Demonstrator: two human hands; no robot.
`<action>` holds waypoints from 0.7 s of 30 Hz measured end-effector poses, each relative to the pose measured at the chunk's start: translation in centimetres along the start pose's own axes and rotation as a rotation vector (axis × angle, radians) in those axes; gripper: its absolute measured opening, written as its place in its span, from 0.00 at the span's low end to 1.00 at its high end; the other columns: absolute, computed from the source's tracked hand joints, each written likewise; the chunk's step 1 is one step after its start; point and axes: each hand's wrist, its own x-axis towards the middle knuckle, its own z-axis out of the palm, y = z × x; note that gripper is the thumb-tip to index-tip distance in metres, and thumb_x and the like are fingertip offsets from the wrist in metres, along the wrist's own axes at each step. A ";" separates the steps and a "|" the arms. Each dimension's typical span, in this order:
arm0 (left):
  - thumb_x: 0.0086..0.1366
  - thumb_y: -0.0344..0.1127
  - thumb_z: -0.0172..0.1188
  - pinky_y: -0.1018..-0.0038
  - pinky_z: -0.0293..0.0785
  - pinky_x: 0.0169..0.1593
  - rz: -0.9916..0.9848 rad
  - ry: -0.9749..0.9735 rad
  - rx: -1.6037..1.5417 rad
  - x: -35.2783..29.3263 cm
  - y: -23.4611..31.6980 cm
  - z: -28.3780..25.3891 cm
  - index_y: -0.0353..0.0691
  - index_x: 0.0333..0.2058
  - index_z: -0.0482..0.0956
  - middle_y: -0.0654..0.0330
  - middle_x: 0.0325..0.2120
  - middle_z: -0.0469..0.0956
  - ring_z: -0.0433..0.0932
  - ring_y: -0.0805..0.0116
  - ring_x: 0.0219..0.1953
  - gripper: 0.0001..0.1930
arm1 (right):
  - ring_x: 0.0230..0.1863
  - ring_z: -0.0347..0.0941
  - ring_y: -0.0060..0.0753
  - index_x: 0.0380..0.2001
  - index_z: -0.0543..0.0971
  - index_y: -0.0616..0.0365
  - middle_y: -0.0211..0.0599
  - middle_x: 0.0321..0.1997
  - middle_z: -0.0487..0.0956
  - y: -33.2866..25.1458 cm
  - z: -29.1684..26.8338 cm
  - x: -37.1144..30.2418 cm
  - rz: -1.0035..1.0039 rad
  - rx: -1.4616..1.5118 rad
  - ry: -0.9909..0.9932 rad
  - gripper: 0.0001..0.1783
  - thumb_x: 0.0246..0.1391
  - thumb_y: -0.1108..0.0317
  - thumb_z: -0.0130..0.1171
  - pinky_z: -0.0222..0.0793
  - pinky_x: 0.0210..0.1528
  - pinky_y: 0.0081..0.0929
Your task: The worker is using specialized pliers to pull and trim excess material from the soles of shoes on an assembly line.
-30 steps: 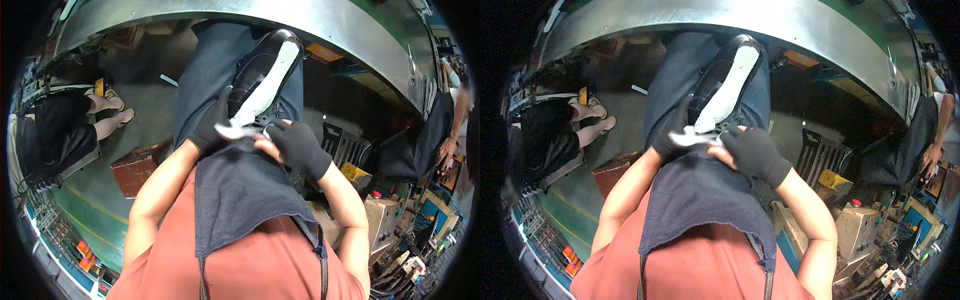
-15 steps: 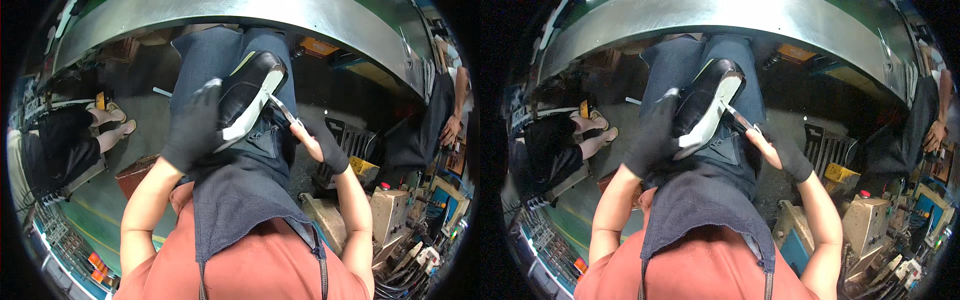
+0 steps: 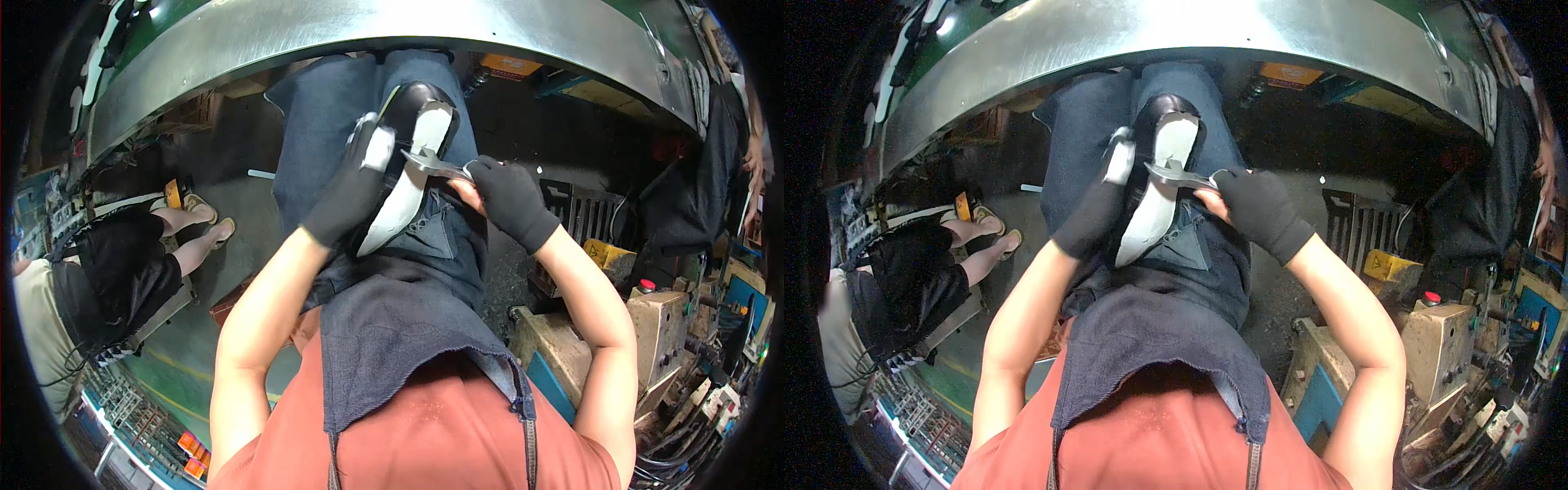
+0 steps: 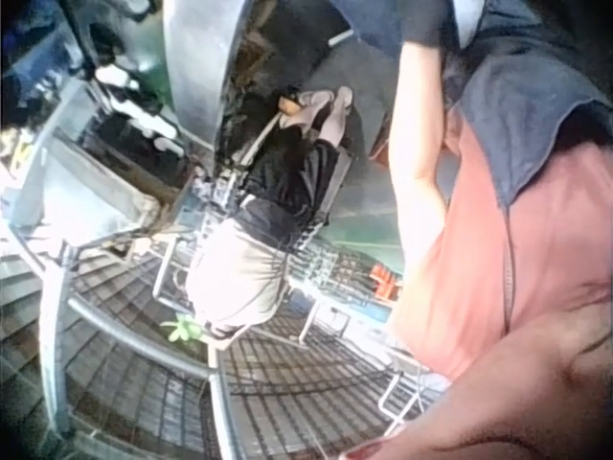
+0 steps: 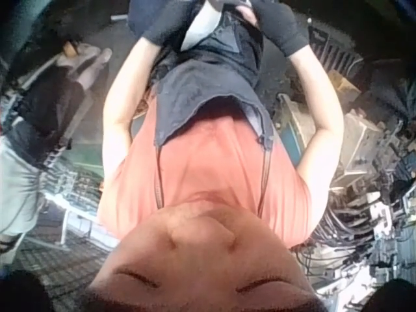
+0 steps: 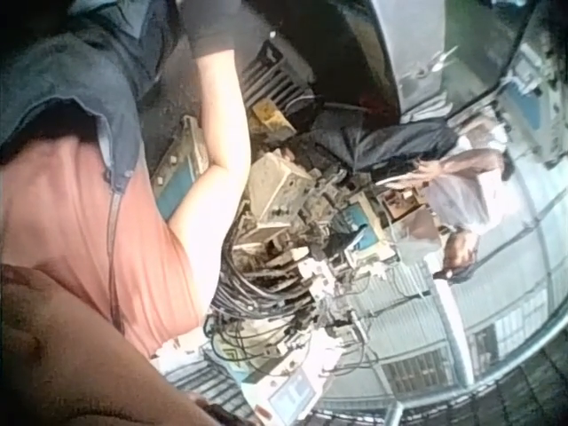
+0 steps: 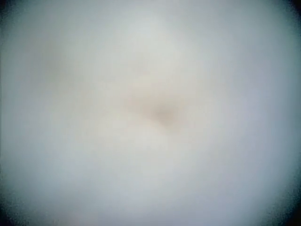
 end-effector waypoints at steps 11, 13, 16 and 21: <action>0.68 0.42 0.52 0.52 0.58 0.66 -0.225 0.222 0.286 2.0 1.7 2.5 0.23 0.61 0.56 0.30 0.58 0.63 0.63 0.32 0.62 0.32 | 0.28 0.78 0.52 0.28 0.80 0.64 0.50 0.24 0.79 -0.6 -10.7 2.8 0.114 0.102 -0.453 0.28 0.63 0.46 0.53 0.71 0.32 0.39; 0.66 0.42 0.55 0.52 0.58 0.66 -0.156 0.142 0.292 1.2 0.4 1.2 0.22 0.62 0.56 0.30 0.60 0.60 0.60 0.31 0.63 0.34 | 0.29 0.76 0.57 0.29 0.79 0.62 0.50 0.25 0.78 -3.8 -12.0 3.3 -0.073 0.176 -0.288 0.25 0.62 0.47 0.54 0.71 0.33 0.43; 0.62 0.42 0.60 0.53 0.55 0.68 0.130 0.107 0.335 -1.8 -0.9 0.7 0.22 0.64 0.53 0.29 0.63 0.55 0.55 0.32 0.66 0.40 | 0.34 0.77 0.56 0.35 0.80 0.60 0.50 0.32 0.79 -7.2 -9.9 3.6 -0.244 0.374 -0.141 0.23 0.62 0.48 0.55 0.71 0.36 0.43; 0.61 0.49 0.66 0.59 0.47 0.72 -0.231 0.048 -0.062 -9.3 1.8 0.9 0.24 0.68 0.42 0.30 0.67 0.48 0.48 0.38 0.72 0.52 | 0.35 0.77 0.54 0.33 0.81 0.59 0.50 0.30 0.79 -2.9 -0.7 0.4 0.005 0.515 -0.260 0.21 0.63 0.50 0.54 0.71 0.37 0.41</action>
